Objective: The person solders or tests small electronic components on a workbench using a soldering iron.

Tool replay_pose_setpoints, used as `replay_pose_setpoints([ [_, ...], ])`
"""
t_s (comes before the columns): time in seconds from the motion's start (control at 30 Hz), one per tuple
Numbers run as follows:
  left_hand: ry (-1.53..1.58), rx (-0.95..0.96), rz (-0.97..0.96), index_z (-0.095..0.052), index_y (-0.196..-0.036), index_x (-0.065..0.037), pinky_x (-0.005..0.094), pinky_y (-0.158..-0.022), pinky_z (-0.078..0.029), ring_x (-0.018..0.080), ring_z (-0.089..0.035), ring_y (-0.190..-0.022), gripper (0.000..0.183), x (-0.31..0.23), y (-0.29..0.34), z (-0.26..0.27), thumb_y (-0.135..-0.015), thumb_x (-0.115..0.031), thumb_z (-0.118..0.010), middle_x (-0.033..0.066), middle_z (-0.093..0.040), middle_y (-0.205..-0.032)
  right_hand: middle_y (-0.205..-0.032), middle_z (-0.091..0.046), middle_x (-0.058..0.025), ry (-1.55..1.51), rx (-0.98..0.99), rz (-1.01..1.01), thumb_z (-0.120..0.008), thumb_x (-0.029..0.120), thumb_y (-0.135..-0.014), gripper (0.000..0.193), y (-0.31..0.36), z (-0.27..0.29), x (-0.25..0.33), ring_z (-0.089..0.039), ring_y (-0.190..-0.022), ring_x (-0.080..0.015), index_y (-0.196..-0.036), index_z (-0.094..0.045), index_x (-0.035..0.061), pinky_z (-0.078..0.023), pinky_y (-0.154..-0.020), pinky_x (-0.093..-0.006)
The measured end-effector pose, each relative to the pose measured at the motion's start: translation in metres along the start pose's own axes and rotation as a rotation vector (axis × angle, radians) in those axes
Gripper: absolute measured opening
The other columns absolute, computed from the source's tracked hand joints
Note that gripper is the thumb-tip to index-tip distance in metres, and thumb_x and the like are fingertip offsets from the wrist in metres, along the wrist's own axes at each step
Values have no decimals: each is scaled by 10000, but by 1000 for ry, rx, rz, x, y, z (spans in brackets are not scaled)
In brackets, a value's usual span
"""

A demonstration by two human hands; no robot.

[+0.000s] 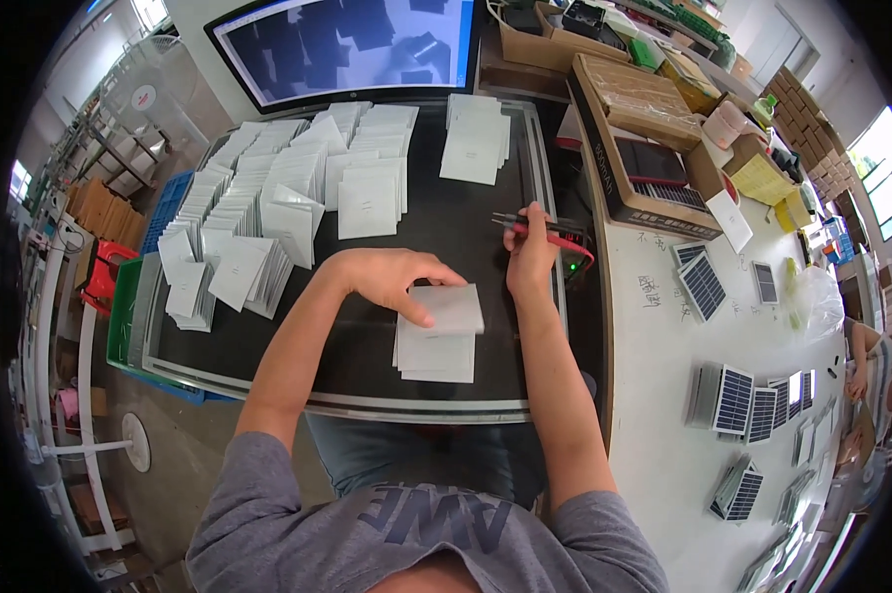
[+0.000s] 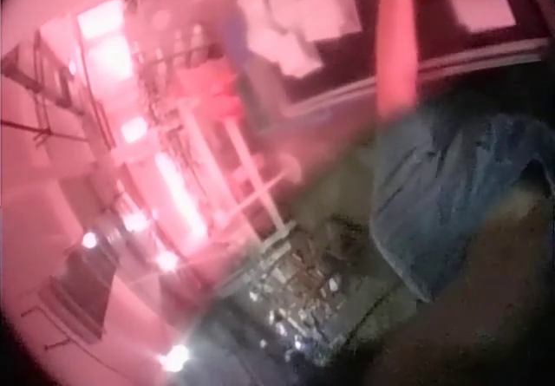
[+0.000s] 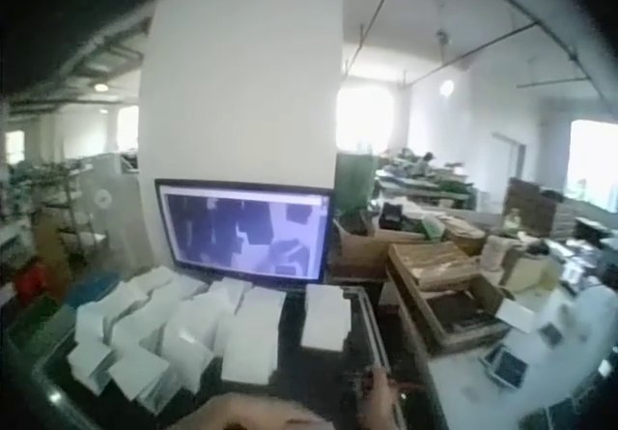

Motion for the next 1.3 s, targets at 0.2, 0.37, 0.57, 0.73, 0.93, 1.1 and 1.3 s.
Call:
replay_pose_setpoints([
  [0.2, -541, -634, 137, -559, -1244, 20, 453, -1035, -380, 351, -453, -1268, 649, 47, -80, 35, -813, -445, -701, 187, -563, -1240, -717, -537, -22, 22, 24, 25, -585, 261, -965, 225, -1, -1, -4, -532, -572, -112, -871, -526, 65, -393, -491, -244],
  [0.37, -797, -814, 163, -576, -1203, 38, 511, -1075, -309, 361, -410, -1305, 608, 61, -103, 48, -813, -412, -698, 189, -570, -1219, -713, -526, -16, 61, -37, 73, -613, 265, -943, 242, -3, 1, -3, -513, -549, -104, -847, -538, 56, -397, -478, -231],
  [0.57, -473, -588, 178, -649, -1052, 28, 397, -945, -457, 326, -540, -1123, 442, 14, -43, 1, -737, -259, -768, 164, -600, -1132, -612, -561, -1, 533, 92, 161, -630, 221, -923, 256, 3, -19, -5, -508, -552, -62, -762, -601, 25, -374, -480, -229],
  [0.73, -426, -653, 81, -641, -1050, 12, 376, -917, -472, 307, -545, -1031, 474, 14, -31, 6, -673, -214, -819, 130, -584, -1075, -591, -593, -34, 772, 177, 261, -653, 207, -890, 265, 5, -26, -9, -505, -554, -74, -738, -618, -6, -408, -529, -270],
  [0.93, -466, -669, -51, -612, -1090, -34, 397, -1027, -392, 314, -449, -1239, 520, 32, -28, 11, -670, -246, -833, 135, -514, -1291, -603, -607, -33, 819, 144, 245, -664, 214, -883, 237, 9, -30, -15, -520, -565, -74, -765, -647, 10, -418, -539, -264],
  [1.1, -354, -568, -22, -622, -1095, -69, 406, -1056, -364, 322, -426, -1273, 504, 32, -33, 12, -667, -235, -831, 138, -505, -1317, -613, -609, -26, 819, 184, 277, -672, 201, -881, 221, 12, -31, -11, -528, -569, -71, -769, -651, 11, -420, -538, -262],
  [1.3, -430, -612, 8, -658, -1108, -82, 399, -1018, -407, 309, -477, -1184, 513, 24, -27, 13, -669, -306, -803, 126, -548, -1230, -642, -580, 12, 554, 156, 116, -656, 248, -913, 245, 6, -21, -5, -509, -573, -56, -776, -627, 46, -380, -525, -213],
])
Point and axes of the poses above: each hand's wrist, its own y-axis away from the middle knuckle, its own z-axis out of the back of the hand, x = y × z, the point moved 4 cm from there along -y, towards the middle knuckle
